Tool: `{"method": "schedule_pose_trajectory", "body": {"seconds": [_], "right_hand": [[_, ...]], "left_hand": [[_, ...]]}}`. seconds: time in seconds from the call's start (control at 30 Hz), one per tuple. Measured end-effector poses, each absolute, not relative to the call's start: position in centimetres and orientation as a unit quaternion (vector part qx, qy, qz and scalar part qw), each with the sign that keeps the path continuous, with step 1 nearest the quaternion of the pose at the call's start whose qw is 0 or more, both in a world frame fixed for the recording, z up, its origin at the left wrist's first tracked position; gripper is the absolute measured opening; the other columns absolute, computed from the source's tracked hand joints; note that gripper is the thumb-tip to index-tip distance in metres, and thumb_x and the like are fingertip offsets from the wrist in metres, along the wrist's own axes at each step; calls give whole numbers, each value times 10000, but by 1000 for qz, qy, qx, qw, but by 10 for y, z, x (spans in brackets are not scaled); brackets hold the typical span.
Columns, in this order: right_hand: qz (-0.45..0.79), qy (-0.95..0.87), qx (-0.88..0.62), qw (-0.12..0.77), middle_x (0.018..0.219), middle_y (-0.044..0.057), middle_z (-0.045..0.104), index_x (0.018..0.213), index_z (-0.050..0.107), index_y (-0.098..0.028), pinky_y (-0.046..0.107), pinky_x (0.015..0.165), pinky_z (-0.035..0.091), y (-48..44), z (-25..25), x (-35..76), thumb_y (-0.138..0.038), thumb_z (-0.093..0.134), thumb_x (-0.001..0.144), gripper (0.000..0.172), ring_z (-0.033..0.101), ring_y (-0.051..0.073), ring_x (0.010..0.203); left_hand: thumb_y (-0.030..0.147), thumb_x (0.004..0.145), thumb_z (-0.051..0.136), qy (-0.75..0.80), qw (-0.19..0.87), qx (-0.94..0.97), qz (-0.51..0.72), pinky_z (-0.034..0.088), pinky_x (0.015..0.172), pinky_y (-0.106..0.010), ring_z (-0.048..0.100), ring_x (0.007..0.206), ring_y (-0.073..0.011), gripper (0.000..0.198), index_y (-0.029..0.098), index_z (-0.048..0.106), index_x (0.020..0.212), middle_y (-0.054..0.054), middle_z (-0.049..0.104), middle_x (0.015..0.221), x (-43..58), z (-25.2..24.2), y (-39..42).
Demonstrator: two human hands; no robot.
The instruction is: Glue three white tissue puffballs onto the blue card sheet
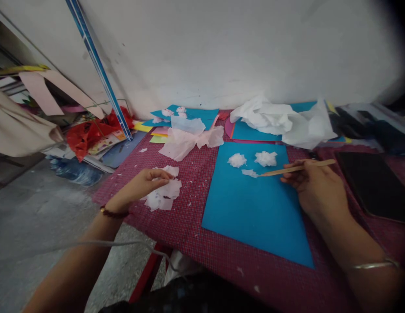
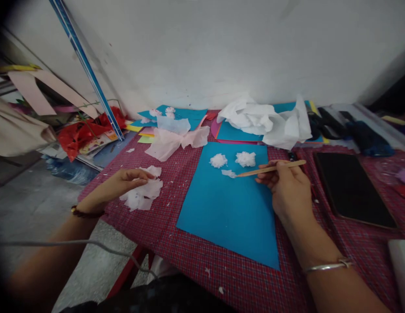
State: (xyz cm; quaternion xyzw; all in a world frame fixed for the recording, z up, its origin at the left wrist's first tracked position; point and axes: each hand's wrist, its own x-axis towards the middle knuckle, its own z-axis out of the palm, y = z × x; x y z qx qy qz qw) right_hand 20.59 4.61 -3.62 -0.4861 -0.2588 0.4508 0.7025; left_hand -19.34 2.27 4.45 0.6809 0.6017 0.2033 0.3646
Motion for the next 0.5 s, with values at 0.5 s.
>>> {"method": "schedule_pose_trajectory", "body": {"seconds": [0.5], "right_hand": [[442,-324,-436,713,717,-5,686,812,580,-196,246,489,547,39,-33,200,-411,672,779,237,615,113,509]], "left_hand": [[255,672,722,472,533,640,289,438,544,-238,571,586,-129,143,186,649,774,-10,643,669,-68,35,65]]}}
